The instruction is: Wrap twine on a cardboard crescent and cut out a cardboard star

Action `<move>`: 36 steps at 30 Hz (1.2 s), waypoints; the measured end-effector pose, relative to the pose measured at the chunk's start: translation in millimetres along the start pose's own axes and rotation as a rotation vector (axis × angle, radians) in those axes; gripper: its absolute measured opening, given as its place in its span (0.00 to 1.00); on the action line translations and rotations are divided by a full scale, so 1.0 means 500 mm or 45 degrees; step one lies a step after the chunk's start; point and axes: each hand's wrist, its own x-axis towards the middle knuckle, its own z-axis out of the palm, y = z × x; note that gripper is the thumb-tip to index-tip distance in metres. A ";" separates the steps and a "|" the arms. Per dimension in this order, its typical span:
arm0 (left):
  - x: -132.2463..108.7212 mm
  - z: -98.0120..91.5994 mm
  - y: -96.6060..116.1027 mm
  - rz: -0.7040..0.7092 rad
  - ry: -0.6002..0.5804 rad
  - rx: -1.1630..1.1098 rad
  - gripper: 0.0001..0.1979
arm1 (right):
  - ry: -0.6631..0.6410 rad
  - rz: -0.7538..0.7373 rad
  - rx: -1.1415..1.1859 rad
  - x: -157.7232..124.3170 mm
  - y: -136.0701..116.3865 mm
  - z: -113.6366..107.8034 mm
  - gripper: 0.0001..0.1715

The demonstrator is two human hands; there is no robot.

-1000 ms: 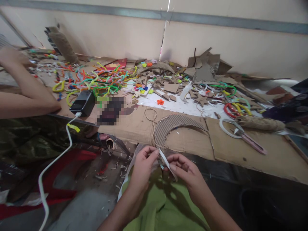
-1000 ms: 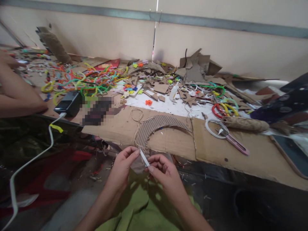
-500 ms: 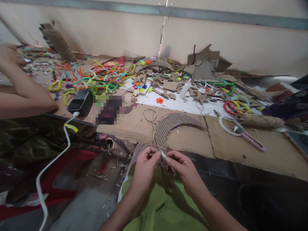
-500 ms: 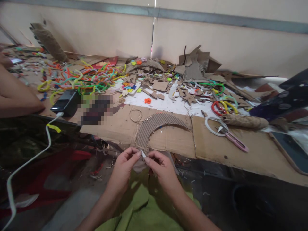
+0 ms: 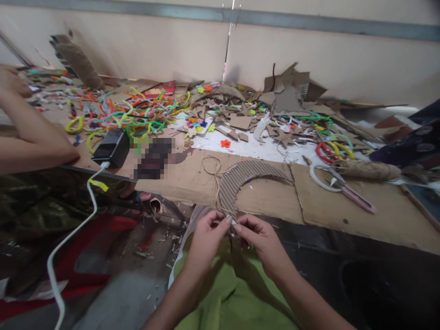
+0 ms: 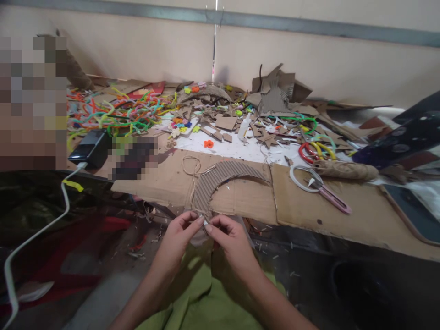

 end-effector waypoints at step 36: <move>0.017 0.094 0.011 -0.089 0.367 -0.230 0.23 | 0.074 -0.817 -1.236 0.000 -0.155 -0.222 0.11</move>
